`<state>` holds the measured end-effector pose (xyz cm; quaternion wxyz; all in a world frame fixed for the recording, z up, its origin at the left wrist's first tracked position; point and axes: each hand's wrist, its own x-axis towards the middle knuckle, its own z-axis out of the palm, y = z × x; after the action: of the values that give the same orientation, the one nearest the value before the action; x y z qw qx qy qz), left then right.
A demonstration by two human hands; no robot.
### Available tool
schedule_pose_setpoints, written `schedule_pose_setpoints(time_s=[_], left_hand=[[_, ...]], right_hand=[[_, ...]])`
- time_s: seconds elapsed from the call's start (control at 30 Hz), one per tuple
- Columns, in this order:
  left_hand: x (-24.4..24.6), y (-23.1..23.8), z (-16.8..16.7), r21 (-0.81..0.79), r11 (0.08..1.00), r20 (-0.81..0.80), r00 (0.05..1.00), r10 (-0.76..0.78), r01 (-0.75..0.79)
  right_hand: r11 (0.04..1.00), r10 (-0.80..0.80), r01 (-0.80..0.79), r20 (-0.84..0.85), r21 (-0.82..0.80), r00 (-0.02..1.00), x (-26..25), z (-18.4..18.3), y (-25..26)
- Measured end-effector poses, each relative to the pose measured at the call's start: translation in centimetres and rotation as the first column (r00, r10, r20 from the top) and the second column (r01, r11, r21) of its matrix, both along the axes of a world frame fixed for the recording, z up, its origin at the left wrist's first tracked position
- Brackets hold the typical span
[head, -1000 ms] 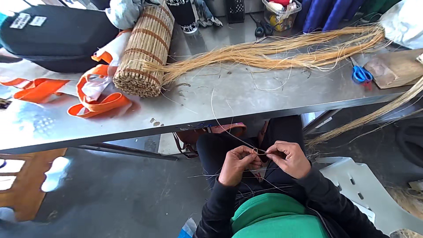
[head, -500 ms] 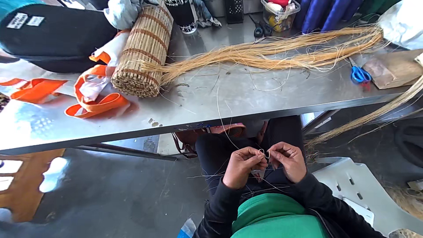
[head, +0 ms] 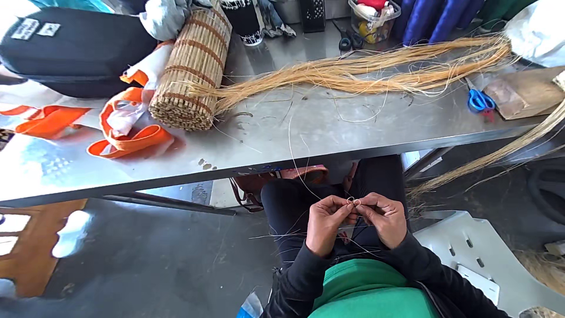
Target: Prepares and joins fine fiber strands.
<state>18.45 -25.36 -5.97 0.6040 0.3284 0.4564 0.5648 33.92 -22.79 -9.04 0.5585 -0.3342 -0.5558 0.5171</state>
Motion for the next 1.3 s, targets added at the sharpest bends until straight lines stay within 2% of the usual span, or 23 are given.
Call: schedule_pose_setpoints(time_s=[0.1,0.23,0.37,0.67,0.87,1.03,1.3], left_hand=[[0.1,0.0,-0.3,-0.003,1.000,-0.034,0.999,0.012,-0.012],[0.1,0.0,-0.2,0.010,1.000,-0.225,0.974,0.028,-0.027],[-0.1,0.0,-0.2,0.027,1.000,-0.391,0.920,0.002,0.009],[-0.6,0.3,-1.3,0.180,0.974,-0.613,0.790,0.001,0.138],[-1.0,0.4,-1.6,0.227,0.957,-0.704,0.709,0.034,0.180],[-1.1,0.5,-1.9,0.275,0.942,-0.712,0.699,0.067,0.190],[-0.8,0.6,-2.5,0.329,0.934,-0.680,0.721,0.131,0.141]], right_hand=[[0.999,-0.026,0.027,0.055,-0.021,0.998,0.0,-0.2,0.1],[1.000,-0.023,0.018,0.216,0.023,0.976,0.6,-0.5,0.6],[0.996,0.060,-0.075,0.290,0.042,0.955,1.2,-0.4,1.2],[0.972,0.233,-0.219,0.352,-0.080,0.907,2.1,0.2,2.1],[0.944,0.323,-0.251,0.434,-0.217,0.841,2.3,1.3,2.6],[0.908,0.400,-0.274,0.462,-0.316,0.791,2.2,2.1,3.1],[0.848,0.465,-0.303,0.338,-0.434,0.818,2.0,2.4,3.9]])
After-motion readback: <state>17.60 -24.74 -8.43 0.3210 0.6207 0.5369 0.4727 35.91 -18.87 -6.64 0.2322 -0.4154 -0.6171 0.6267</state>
